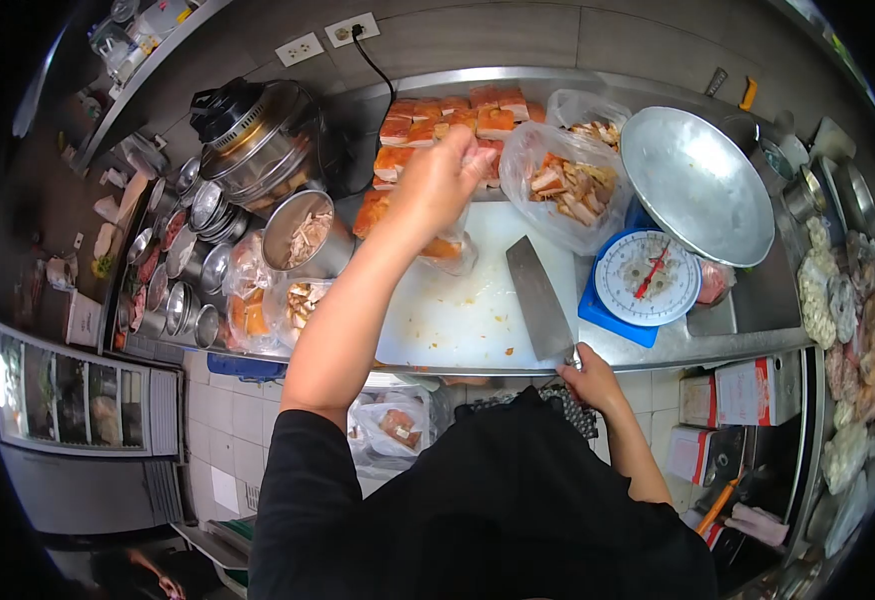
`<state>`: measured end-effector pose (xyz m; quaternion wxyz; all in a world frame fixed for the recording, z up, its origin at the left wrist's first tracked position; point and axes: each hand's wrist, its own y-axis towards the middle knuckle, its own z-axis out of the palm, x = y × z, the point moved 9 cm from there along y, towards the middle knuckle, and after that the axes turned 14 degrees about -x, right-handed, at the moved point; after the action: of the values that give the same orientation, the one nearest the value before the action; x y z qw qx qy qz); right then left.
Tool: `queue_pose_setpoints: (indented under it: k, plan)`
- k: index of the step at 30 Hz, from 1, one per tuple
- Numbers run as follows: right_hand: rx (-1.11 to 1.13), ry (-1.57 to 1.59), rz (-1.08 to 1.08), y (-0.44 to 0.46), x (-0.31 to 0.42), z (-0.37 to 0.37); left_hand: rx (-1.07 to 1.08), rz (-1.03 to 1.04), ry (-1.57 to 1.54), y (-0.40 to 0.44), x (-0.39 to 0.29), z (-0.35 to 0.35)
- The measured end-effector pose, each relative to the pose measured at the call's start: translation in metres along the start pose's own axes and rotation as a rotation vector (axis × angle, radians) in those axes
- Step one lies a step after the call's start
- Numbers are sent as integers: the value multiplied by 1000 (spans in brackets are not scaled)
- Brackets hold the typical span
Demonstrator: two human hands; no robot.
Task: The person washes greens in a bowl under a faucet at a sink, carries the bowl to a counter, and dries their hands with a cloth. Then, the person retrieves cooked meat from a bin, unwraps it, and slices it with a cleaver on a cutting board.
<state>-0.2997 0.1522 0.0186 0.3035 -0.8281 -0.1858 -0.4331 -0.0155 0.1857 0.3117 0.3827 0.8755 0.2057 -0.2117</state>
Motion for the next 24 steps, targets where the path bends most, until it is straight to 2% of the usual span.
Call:
queue_pose_setpoints:
  k: [3, 7, 8, 11, 14, 17, 18, 19, 21, 22, 23, 24]
  plan:
    - [-12, -16, 4, -1, 5, 0, -112, 66, -124, 0, -14, -31]
    - [-7, 108, 47, 1, 5, 3, -21, -13, -25, -20, 40, -10]
    - [-4, 105, 44, 4, 2, 5, 9, 27, -13, -30, 46, 3]
    - [42, 140, 91, 7, -11, 11, 45, 44, -93, -40, 31, 12]
    - [51, 198, 120, 9, -10, 12, -110, -70, -246, -31, 36, -6]
    - [55, 235, 159, 11, -22, 17, -84, -24, -83, -35, 46, -10]
    - [51, 240, 149, 11, -22, 17, 119, -133, 113, -42, 61, -5]
    - [46, 246, 138, 11, -22, 16, 119, -137, 114, -52, 74, -7]
    - [45, 241, 132, 11, -24, 17, 497, -103, 627, -92, 124, 21]
    - [44, 235, 125, 11, -24, 17, 671, -195, 657, -110, 135, 29]
    - [44, 237, 119, 12, -22, 16, 666, -193, 660, -119, 138, 34]
    - [60, 234, 127, 13, -22, 16, 569, -37, 536, -123, 127, 44]
